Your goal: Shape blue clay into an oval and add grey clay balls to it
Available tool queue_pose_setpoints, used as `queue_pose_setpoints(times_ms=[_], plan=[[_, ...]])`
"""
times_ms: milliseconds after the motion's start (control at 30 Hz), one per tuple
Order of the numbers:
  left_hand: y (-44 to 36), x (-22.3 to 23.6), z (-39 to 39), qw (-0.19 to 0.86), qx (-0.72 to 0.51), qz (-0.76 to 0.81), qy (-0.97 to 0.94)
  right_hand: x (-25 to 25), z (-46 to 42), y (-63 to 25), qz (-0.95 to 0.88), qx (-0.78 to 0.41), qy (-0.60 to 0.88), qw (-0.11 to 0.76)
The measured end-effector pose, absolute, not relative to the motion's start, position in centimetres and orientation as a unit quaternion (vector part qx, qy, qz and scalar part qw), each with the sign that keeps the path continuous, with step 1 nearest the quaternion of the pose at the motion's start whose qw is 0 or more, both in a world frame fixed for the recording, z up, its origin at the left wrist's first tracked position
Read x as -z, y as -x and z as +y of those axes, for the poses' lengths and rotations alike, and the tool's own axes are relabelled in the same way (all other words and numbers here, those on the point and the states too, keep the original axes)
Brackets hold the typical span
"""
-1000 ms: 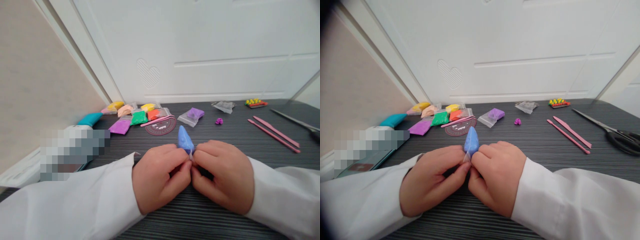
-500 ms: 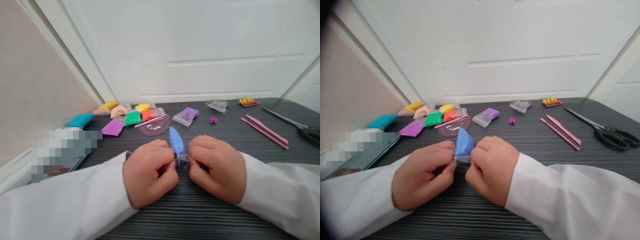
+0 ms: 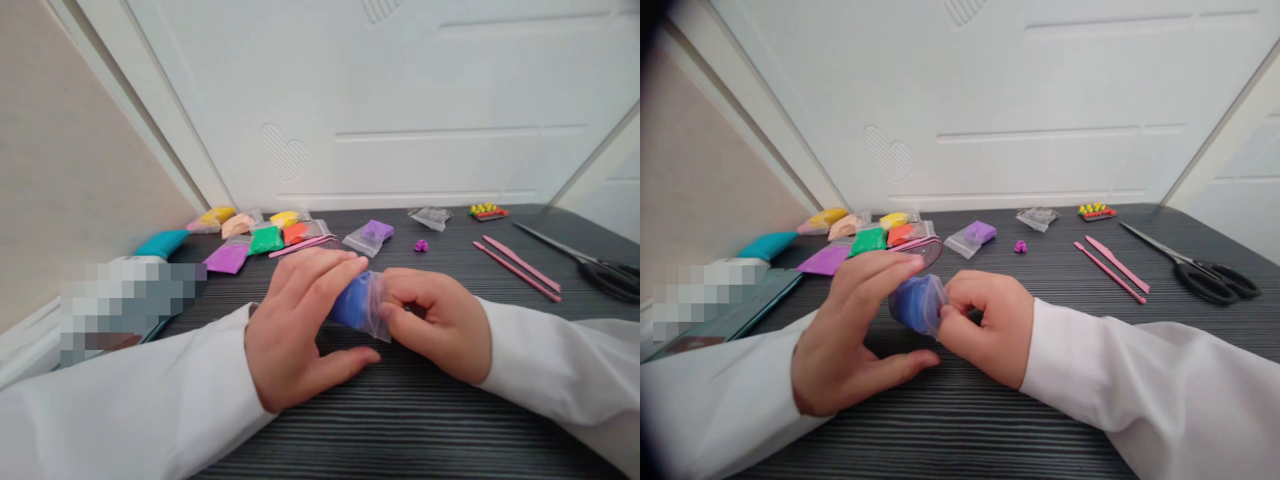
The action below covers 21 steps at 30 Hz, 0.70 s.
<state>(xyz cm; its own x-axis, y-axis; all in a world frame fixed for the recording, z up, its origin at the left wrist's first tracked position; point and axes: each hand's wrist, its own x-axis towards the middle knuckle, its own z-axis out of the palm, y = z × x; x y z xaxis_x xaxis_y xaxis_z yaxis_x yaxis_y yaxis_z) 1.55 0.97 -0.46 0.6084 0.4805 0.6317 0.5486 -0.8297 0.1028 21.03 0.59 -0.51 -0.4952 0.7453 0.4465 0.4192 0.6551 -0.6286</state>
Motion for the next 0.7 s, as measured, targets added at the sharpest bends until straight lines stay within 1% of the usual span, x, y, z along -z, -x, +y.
queue_pose_setpoints(times_ms=[100, 200, 267, 400, 600, 700], plan=[[-1.49, 0.76, 1.2, -0.006, 0.298, -0.29, 0.91, 0.48, 0.32, -21.21, -0.824, -0.29, 0.335, 0.354], [-1.38, 0.7, 1.21, -0.079, 0.301, -0.303, 0.901, 0.62, 0.22, -21.26, -0.801, -0.341, 0.342, 0.353], [-1.34, 0.5, 1.06, -0.11, 0.306, -0.319, 0.89, 0.67, 0.17, -21.17, -0.791, -0.343, 0.356, 0.36], [-1.34, 0.07, 0.84, -0.134, 0.306, -0.327, 0.884, 0.45, -0.04, -20.87, -0.77, -0.344, 0.392, 0.369], [-1.24, -0.13, 1.32, -0.188, 0.303, -0.316, 0.879, 0.24, -0.25, -20.86, -0.764, -0.346, 0.415, 0.352], [-1.18, 0.13, 1.44, -0.185, 0.292, -0.327, 0.879, 0.59, -0.28, -20.98, -0.755, -0.343, 0.426, 0.362]])
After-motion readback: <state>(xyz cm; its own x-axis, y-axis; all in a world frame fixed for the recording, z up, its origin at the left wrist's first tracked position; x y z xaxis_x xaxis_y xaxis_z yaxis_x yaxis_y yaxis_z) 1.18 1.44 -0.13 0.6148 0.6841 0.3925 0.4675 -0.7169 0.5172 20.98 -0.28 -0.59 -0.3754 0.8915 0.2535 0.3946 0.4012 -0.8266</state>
